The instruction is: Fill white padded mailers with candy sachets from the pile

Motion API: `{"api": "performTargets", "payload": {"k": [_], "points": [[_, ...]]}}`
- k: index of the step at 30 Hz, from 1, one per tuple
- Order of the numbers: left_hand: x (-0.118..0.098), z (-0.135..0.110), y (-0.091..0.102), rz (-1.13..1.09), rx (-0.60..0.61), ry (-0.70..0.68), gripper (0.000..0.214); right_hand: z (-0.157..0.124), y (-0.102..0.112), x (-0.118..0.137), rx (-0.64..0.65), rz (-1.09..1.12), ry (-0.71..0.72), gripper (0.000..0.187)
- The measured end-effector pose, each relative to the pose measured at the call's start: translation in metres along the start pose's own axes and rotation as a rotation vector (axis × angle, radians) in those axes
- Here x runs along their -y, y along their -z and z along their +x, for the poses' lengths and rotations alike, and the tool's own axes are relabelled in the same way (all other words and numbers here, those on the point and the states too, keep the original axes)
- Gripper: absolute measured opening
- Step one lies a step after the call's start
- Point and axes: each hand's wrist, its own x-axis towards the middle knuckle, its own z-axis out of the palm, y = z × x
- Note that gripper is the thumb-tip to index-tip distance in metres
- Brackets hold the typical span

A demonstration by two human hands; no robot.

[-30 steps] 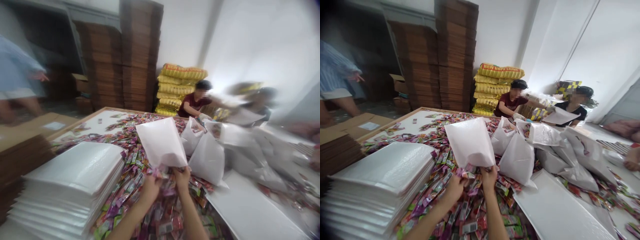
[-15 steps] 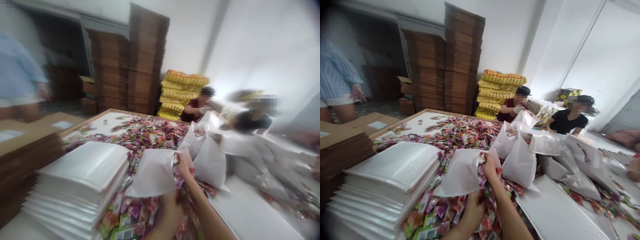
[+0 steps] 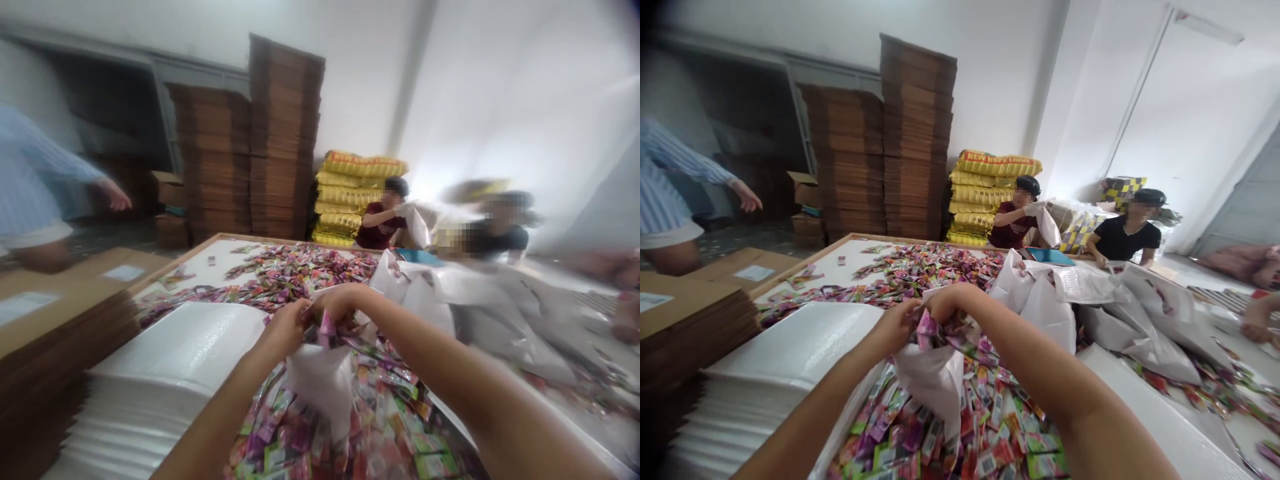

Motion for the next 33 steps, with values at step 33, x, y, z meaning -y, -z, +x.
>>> {"api": "performTargets", "payload": {"k": [33], "points": [[-0.057, 0.031, 0.008, -0.582, 0.015, 0.275, 0.073, -0.143, -0.056, -0.112, -0.956, 0.511, 0.086, 0.035]]}}
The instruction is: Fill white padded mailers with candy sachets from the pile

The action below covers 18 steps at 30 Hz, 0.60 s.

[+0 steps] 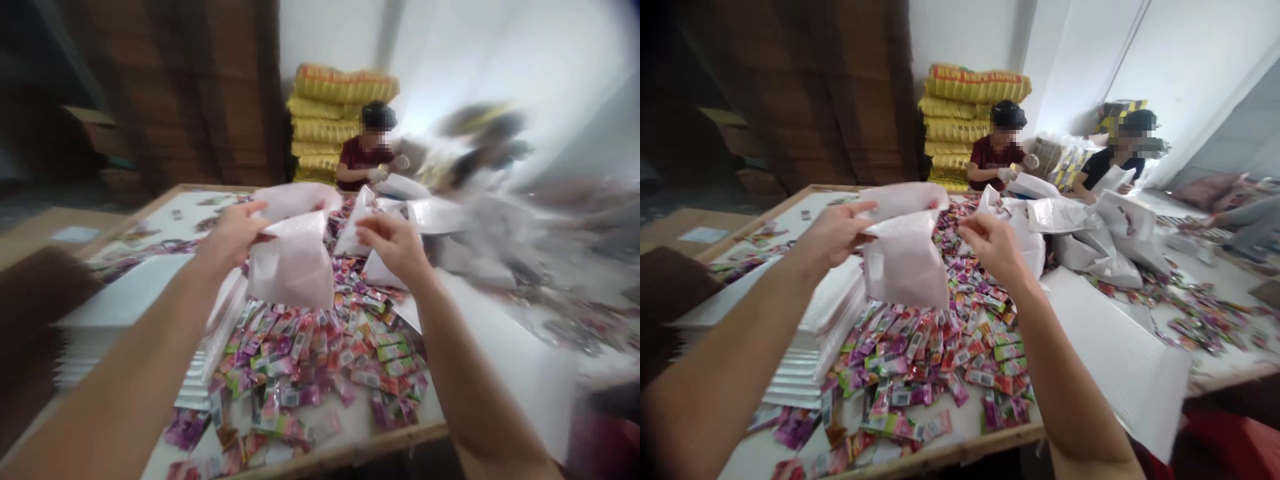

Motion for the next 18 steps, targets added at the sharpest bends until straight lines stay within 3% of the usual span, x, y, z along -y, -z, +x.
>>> {"api": "performTargets", "payload": {"k": [2, 4, 6, 8, 10, 13, 16, 18], "points": [[0.016, -0.002, 0.010, 0.109, 0.058, 0.041, 0.080, -0.072, 0.004, -0.044, 0.129, -0.065, -0.229, 0.036], [0.031, -0.006, 0.022, 0.235, 0.164, 0.096, 0.088, -0.151, -0.003, -0.091, 0.227, -0.268, -0.517, 0.043], [0.039, -0.010, 0.032, 0.262, 0.168, 0.100, 0.090, -0.216, -0.021, -0.127, 0.187, -0.545, -0.811, 0.063], [0.040, -0.011, 0.036, 0.218, 0.130, 0.078, 0.085, -0.249, -0.049, -0.143, 0.093, -0.664, -0.953, 0.078], [0.039, -0.010, 0.033, 0.154, 0.120, 0.080, 0.083, -0.248, -0.085, -0.137, 0.061, -0.591, -0.937, 0.087], [0.040, -0.009, 0.024, 0.077, 0.142, 0.089, 0.084, -0.213, -0.147, -0.097, 0.214, -0.436, -0.815, 0.101], [0.043, -0.012, 0.020, 0.075, 0.152, 0.078, 0.084, -0.183, -0.203, -0.061, 0.381, -0.516, -0.737, 0.125], [0.045, -0.016, 0.022, 0.098, 0.147, 0.072, 0.086, -0.176, -0.225, -0.054, 0.424, -0.596, -0.670, 0.132]]}}
